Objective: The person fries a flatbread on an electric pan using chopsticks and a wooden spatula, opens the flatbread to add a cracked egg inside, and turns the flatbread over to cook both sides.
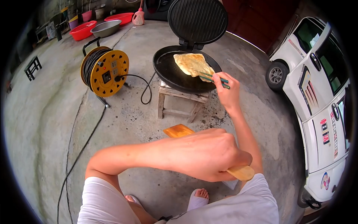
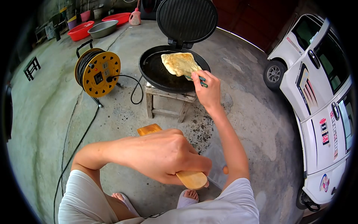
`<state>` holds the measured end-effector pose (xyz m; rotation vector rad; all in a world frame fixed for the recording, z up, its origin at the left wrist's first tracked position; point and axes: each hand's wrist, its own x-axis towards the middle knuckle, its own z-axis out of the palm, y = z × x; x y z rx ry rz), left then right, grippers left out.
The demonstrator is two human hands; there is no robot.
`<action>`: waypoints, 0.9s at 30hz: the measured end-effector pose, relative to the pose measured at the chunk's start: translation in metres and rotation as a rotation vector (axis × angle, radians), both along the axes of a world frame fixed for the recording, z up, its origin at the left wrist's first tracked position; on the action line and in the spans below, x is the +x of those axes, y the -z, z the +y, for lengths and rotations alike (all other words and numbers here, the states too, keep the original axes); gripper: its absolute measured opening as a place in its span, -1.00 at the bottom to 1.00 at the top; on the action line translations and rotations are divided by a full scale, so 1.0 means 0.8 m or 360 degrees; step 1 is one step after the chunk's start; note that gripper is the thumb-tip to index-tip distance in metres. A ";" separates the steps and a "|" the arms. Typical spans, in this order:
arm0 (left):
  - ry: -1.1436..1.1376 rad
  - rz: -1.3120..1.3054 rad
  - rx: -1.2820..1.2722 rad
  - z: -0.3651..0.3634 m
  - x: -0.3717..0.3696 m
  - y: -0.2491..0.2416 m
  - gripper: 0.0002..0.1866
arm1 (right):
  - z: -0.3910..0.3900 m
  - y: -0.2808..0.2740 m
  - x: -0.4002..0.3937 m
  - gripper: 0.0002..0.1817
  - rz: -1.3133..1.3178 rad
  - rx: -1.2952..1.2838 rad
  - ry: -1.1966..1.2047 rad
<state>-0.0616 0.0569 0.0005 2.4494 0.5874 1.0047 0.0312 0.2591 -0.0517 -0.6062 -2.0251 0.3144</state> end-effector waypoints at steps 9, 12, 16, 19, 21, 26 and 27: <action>0.0015 -0.0032 0.0015 0.004 0.000 0.000 -0.83 | 0.069 -0.023 0.013 -0.68 0.0426 -0.0620 -0.0352; 0.0064 -0.0065 0.0014 0.007 0.007 0.005 -0.84 | 0.094 0.023 -0.016 -0.68 0.0474 -0.0799 -0.0563; 0.0012 0.0025 -0.0026 0.004 0.006 0.003 -0.84 | 0.104 0.044 -0.050 -0.69 0.0311 -0.0519 -0.0344; 0.0014 0.0050 -0.0070 0.004 0.003 0.004 -0.85 | 0.113 0.042 -0.053 -0.71 0.0235 -0.0196 -0.0064; 0.0032 0.0020 -0.0077 0.005 0.002 0.004 -0.85 | 0.119 0.040 -0.046 -0.71 0.0323 -0.0181 0.0003; 0.0031 0.0037 -0.0067 0.006 -0.003 0.004 -0.83 | 0.114 0.013 0.019 -0.70 0.0287 -0.0375 0.0241; 0.0036 0.0025 -0.0060 0.007 -0.003 0.004 -0.83 | 0.109 0.007 0.028 -0.70 0.0253 -0.0395 0.0219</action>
